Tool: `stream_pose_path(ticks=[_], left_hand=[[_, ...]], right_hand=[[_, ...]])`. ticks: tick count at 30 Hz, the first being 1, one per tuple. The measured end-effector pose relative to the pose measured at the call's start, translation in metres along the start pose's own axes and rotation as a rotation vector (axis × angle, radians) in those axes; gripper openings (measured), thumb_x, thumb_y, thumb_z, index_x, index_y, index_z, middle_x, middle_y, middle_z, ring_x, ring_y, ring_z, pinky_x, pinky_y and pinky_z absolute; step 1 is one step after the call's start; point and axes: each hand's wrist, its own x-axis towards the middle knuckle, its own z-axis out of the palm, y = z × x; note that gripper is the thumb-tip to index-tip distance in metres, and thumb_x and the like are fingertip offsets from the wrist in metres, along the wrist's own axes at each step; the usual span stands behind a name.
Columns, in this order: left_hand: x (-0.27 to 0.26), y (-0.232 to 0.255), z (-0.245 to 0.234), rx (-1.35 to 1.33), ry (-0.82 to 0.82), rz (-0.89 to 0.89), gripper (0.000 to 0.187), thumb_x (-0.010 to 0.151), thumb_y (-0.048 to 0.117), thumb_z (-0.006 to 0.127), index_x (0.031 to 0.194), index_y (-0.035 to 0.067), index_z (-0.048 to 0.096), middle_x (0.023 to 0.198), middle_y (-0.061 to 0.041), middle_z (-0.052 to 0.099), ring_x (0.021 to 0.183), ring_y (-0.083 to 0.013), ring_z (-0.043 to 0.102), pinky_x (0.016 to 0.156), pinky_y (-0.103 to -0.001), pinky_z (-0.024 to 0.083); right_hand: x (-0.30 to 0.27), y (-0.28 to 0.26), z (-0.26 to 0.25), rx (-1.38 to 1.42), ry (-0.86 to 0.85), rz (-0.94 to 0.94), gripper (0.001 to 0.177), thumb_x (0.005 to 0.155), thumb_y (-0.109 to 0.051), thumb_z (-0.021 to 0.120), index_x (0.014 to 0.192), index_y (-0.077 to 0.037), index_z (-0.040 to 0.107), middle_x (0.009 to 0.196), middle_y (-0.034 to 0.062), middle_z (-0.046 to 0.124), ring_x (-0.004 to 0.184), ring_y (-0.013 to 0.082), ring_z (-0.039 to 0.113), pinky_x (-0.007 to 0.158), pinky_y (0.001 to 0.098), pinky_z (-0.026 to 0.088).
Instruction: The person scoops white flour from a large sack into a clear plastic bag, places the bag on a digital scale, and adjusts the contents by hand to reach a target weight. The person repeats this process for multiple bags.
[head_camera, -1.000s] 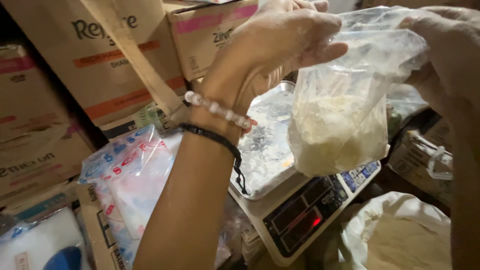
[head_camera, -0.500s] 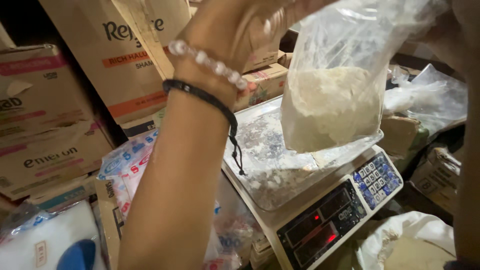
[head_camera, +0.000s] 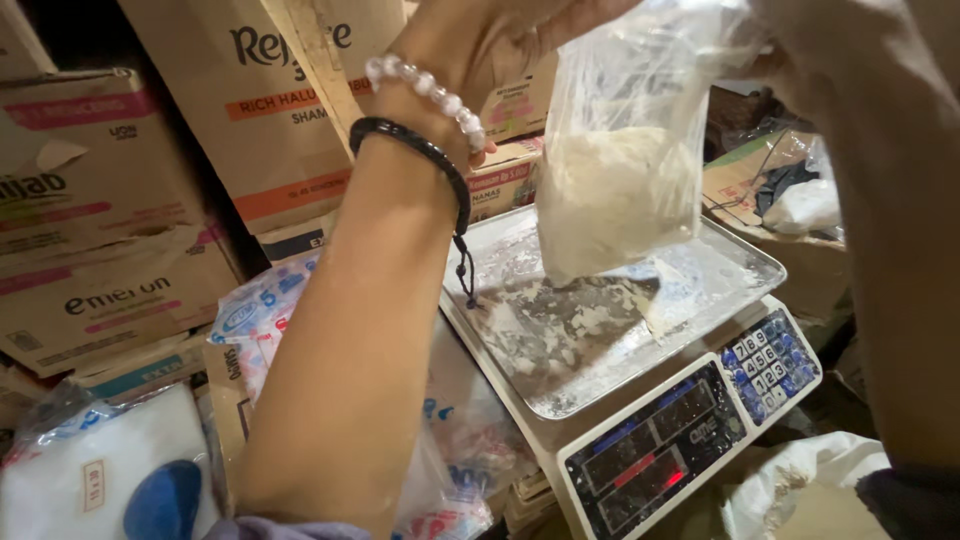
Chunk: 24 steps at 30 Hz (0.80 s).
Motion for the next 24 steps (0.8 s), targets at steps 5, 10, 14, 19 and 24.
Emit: stream_pose_path(ticks=[5,10,14,19,24], left_hand=[[0.009,-0.036,-0.016,-0.022,0.026,-0.039,0.026,0.096,0.004,0.068,0.072,0.001,0.058,0.07,-0.006,0.06,0.07,-0.0156,0.076,0.069,-0.028,0.067],[0.012,-0.069,-0.024,-0.069,0.011,-0.087,0.035,0.091,-0.006,0.069,0.063,0.004,0.051,0.063,0.001,0.05,0.063,-0.0096,0.066,0.07,-0.026,0.066],[0.008,-0.071,-0.034,0.498,-0.17,0.316,0.028,0.093,-0.002,0.074,0.073,0.001,0.054,0.067,-0.007,0.041,0.06,-0.0098,0.05,0.06,-0.029,0.048],[-0.006,-0.057,-0.043,1.161,-0.263,0.351,0.021,0.087,0.005,0.075,0.077,0.006,0.057,0.068,-0.008,0.038,0.056,-0.0067,0.049,0.048,-0.032,0.044],[-0.018,-0.047,-0.03,0.436,-0.035,-0.165,0.02,0.081,-0.004,0.067,0.068,0.002,0.053,0.064,0.003,0.046,0.058,-0.0054,0.051,0.058,-0.025,0.06]], right_hand=[[0.001,0.01,0.029,-0.076,-0.027,0.083,0.029,0.106,-0.018,0.054,0.124,0.005,0.059,0.103,0.0124,0.066,0.085,0.0195,0.068,0.076,0.0417,0.06],[-0.001,0.027,0.04,-0.063,-0.104,0.022,0.03,0.106,-0.017,0.056,0.124,0.007,0.059,0.102,0.0139,0.065,0.081,0.0202,0.066,0.071,0.0412,0.06],[0.006,0.026,0.045,-0.18,-0.096,0.09,0.027,0.102,-0.017,0.054,0.121,0.002,0.058,0.102,0.0088,0.067,0.079,0.016,0.074,0.068,0.0316,0.062],[0.001,0.023,0.048,-0.355,-0.074,0.186,0.026,0.103,-0.021,0.057,0.117,0.002,0.058,0.088,0.0034,0.062,0.064,0.0099,0.063,0.055,0.0264,0.054],[-0.008,0.015,0.047,-0.468,-0.144,0.31,0.03,0.106,-0.024,0.059,0.109,0.005,0.066,0.074,0.0024,0.056,0.054,0.0087,0.045,0.045,0.0239,0.042]])
